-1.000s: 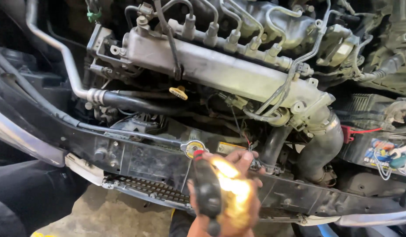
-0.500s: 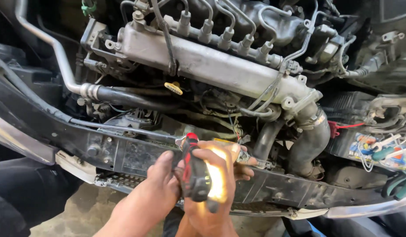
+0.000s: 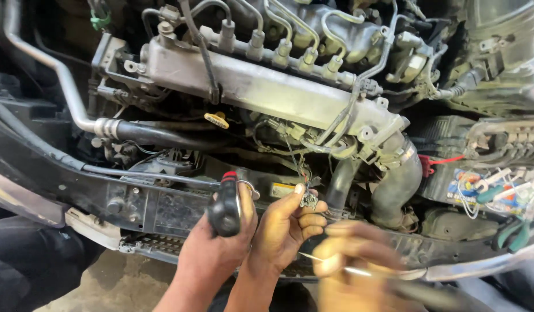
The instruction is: Repairing or splicing electrical wiring in a car engine bay.
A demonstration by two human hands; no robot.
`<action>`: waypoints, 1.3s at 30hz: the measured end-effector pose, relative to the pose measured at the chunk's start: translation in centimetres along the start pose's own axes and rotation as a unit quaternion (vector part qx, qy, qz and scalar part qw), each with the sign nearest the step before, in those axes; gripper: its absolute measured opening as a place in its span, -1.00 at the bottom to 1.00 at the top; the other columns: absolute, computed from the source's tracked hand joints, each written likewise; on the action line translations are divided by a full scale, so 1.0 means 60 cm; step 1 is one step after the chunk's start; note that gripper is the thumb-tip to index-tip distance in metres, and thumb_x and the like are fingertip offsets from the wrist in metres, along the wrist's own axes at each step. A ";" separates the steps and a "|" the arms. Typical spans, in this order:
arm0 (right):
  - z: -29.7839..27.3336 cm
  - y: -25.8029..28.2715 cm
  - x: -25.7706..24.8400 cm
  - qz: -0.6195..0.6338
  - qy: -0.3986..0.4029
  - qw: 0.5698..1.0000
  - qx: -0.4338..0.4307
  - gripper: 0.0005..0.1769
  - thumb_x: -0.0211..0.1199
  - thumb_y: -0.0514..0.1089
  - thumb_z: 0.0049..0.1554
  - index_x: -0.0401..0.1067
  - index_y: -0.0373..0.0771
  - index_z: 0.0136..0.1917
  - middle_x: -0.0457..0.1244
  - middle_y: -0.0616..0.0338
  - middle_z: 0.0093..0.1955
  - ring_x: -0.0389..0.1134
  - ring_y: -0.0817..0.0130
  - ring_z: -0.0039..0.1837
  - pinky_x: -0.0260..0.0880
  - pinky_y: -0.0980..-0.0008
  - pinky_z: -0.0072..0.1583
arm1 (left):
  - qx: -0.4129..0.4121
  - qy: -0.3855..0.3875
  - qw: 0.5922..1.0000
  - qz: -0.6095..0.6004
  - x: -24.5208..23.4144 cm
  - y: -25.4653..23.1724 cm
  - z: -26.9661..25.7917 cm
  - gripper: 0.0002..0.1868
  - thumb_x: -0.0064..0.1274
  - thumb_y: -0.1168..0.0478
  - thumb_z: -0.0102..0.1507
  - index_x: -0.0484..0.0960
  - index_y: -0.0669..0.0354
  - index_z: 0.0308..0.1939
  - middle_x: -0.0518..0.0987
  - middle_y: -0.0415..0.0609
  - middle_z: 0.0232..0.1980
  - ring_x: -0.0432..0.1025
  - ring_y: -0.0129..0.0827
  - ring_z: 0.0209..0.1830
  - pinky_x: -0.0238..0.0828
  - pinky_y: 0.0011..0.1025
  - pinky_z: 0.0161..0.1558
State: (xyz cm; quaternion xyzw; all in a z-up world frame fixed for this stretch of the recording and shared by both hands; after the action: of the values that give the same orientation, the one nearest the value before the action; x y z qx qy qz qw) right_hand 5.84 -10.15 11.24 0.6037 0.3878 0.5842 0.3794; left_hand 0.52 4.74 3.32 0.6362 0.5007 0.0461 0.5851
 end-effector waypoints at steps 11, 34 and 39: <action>0.042 0.083 -0.061 -0.418 0.051 0.898 -0.126 -0.70 0.03 -0.11 0.41 0.37 -0.45 0.08 0.40 -0.06 -0.14 0.48 0.37 -0.24 0.55 0.47 -0.11 | -0.467 -0.063 0.281 -0.836 0.043 -0.073 -0.110 -0.55 0.18 0.06 0.07 0.57 0.05 0.02 0.65 0.19 0.01 0.55 -0.23 -0.10 0.52 -0.48 -0.13; 0.070 0.029 -0.019 -0.496 0.213 0.835 -0.107 -0.80 0.25 -0.35 0.22 0.24 -0.37 0.03 0.41 -0.25 0.02 0.52 0.01 0.17 0.58 0.12 0.23 | -0.324 -0.044 -0.584 -0.743 -0.045 -0.115 0.208 -0.71 -0.02 0.08 0.41 0.58 0.28 -0.10 0.67 0.06 -0.26 0.63 -0.29 -0.32 0.61 -0.43 -0.32; 0.072 0.028 -0.014 -0.502 0.228 0.827 -0.114 -0.80 0.24 -0.34 0.22 0.25 -0.37 0.04 0.40 -0.26 0.03 0.52 0.01 0.18 0.57 0.09 0.28 | -0.315 -0.056 -0.588 -0.743 -0.043 -0.116 0.213 -0.72 -0.03 0.10 0.41 0.58 0.29 -0.08 0.67 0.07 -0.27 0.62 -0.30 -0.37 0.60 -0.43 -0.33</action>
State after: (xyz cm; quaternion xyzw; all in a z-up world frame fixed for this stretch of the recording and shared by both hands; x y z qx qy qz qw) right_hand 10.15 -11.62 12.32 0.1281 0.6437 0.4739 0.5871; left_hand 3.39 -7.28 -4.81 0.9277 -0.1310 0.3398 0.0816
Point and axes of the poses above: each hand's wrist, its own z-axis towards the middle knuckle, its own x-axis out of the palm, y = z × x, the point moved 10 cm from there along z, towards the middle knuckle
